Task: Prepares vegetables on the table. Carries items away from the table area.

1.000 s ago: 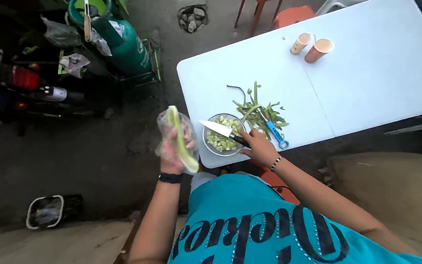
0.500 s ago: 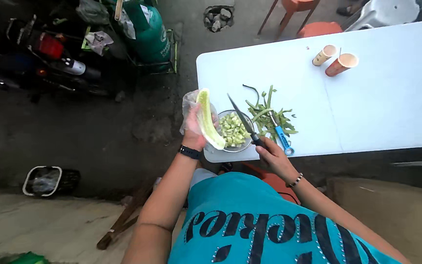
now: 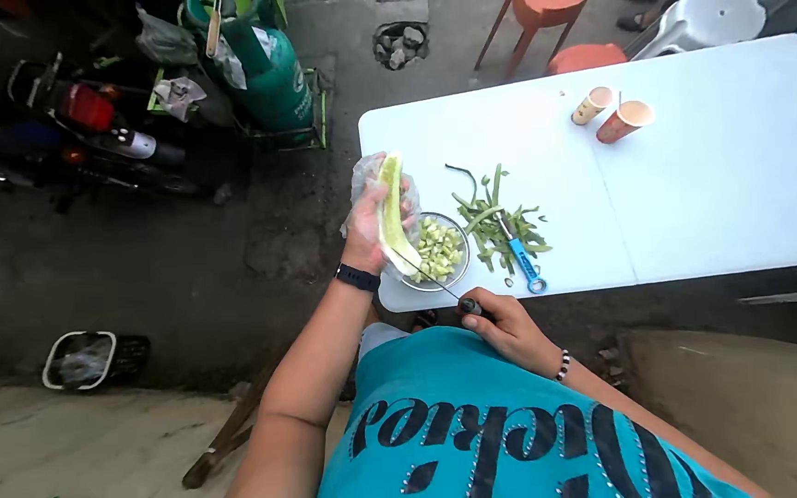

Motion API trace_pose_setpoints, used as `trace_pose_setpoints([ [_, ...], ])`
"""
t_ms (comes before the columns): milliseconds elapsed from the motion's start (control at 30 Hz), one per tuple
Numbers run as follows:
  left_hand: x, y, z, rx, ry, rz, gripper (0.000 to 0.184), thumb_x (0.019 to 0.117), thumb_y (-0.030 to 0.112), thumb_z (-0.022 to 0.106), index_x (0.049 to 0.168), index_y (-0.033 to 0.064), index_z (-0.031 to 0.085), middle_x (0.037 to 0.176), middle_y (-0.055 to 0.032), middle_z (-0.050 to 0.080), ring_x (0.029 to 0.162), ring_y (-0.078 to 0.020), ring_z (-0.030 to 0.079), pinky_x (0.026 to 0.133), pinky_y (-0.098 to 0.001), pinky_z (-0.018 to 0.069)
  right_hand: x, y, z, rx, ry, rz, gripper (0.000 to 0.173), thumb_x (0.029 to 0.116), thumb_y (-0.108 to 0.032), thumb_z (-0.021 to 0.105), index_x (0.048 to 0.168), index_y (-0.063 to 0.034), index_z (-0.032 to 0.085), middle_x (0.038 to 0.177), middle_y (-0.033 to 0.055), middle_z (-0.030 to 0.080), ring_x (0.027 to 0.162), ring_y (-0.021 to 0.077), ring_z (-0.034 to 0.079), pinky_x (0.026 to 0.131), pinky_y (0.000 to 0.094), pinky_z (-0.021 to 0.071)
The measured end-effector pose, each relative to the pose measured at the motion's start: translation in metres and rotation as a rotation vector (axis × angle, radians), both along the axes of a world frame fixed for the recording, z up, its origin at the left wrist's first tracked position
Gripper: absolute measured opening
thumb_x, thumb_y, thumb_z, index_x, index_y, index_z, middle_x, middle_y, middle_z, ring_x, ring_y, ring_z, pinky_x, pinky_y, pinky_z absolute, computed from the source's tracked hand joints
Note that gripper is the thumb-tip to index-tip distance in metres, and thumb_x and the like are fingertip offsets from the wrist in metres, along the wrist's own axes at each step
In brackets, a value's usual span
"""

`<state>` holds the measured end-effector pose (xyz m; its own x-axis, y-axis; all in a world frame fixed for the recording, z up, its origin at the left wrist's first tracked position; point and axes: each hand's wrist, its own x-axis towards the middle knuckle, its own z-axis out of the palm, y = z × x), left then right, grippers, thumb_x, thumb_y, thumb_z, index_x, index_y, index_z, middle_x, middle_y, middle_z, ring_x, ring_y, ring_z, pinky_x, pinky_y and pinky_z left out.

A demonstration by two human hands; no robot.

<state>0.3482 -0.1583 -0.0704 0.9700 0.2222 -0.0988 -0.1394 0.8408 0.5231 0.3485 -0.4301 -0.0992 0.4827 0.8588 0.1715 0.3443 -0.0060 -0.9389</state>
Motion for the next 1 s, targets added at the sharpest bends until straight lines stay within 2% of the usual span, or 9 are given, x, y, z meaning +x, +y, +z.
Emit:
trace_pose_setpoints([
  [100,0.004,-0.001,0.0,-0.01,-0.018,-0.044,0.036,0.1039,0.025,0.041,0.14,0.0227,0.045,0.095,-0.006,0.06,0.065,-0.0139,0.058,0.052,-0.025,0.0502,0.005,-0.001,0.0,-0.01,-0.032,-0.006,0.047,0.108,-0.046,0.047,0.102,-0.0037,0.065,0.071,-0.0013,0.055,0.061,0.0012,0.051,0.055,0.0197,0.0435],
  [367,0.012,-0.005,0.009,0.064,0.032,-0.045,0.034,0.1075,0.024,0.032,0.139,0.0218,0.044,0.091,-0.0055,0.059,0.062,-0.0141,0.056,0.049,-0.025,0.0485,0.012,-0.002,-0.006,-0.031,-0.058,-0.013,0.046,0.1081,-0.046,0.047,0.102,-0.0046,0.065,0.071,-0.0006,0.055,0.061,0.0028,0.051,0.056,0.022,0.0437],
  [767,0.018,-0.013,0.004,0.081,0.063,-0.014,0.038,0.1061,0.022,0.032,0.143,0.0215,0.041,0.092,-0.0057,0.059,0.063,-0.0133,0.056,0.051,-0.025,0.0494,0.013,-0.003,-0.016,-0.091,-0.126,-0.086,0.047,0.1077,-0.049,0.046,0.104,-0.0056,0.065,0.072,0.0017,0.057,0.062,0.0078,0.053,0.057,0.0275,0.0462],
  [867,0.017,-0.014,0.001,0.058,0.093,0.021,0.035,0.1067,0.021,0.033,0.14,0.0204,0.043,0.092,-0.0052,0.058,0.064,-0.0135,0.057,0.052,-0.0253,0.0502,0.012,-0.002,-0.021,-0.095,-0.136,-0.114,0.047,0.1079,-0.048,0.045,0.104,-0.0055,0.065,0.071,0.0022,0.057,0.062,0.0088,0.054,0.057,0.0281,0.0463],
  [1000,0.005,-0.028,0.013,0.178,0.15,0.036,0.033,0.108,0.026,0.033,0.137,0.0226,0.049,0.095,-0.0018,0.06,0.066,-0.0092,0.057,0.054,-0.0208,0.0492,0.011,0.0,-0.023,-0.103,-0.143,-0.145,0.048,0.108,-0.048,0.044,0.105,-0.0056,0.065,0.071,0.0024,0.057,0.062,0.0094,0.054,0.056,0.0291,0.0463],
])
